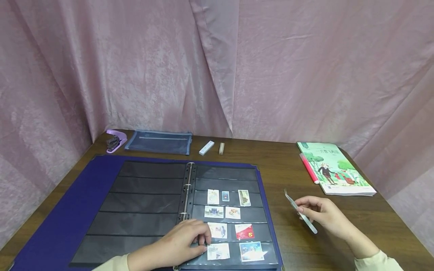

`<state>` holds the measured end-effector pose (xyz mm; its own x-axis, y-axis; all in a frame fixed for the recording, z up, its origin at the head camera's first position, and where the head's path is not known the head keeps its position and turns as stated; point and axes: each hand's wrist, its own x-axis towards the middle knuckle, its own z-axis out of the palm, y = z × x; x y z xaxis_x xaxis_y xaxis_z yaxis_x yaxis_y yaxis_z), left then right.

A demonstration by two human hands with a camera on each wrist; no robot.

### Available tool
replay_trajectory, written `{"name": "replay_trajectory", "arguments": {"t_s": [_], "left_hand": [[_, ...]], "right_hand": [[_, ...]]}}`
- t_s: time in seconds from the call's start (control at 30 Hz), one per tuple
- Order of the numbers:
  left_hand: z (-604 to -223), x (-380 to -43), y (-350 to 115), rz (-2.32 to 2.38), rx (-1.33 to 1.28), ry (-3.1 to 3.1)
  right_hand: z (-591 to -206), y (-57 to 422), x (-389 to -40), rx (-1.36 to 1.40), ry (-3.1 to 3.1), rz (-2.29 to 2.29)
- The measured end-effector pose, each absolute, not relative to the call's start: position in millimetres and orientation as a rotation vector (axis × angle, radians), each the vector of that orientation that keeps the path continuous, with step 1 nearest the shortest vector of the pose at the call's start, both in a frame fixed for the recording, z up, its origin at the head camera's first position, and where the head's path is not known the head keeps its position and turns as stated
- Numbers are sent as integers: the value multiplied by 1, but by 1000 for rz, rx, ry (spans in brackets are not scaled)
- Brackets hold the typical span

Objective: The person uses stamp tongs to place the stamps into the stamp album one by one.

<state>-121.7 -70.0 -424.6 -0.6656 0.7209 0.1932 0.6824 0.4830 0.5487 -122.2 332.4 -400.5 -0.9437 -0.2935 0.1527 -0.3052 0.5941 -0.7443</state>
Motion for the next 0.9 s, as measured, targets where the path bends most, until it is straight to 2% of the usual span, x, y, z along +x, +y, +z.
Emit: {"name": "replay_trajectory", "arguments": {"t_s": [0.7, 0.9], "left_hand": [[-424, -121, -69, 926, 1253, 2663], [-424, -121, -70, 927, 1243, 2652]], "right_hand": [[-406, 389, -122, 74, -2972, 941], [-407, 402, -121, 23, -3027, 878]]}}
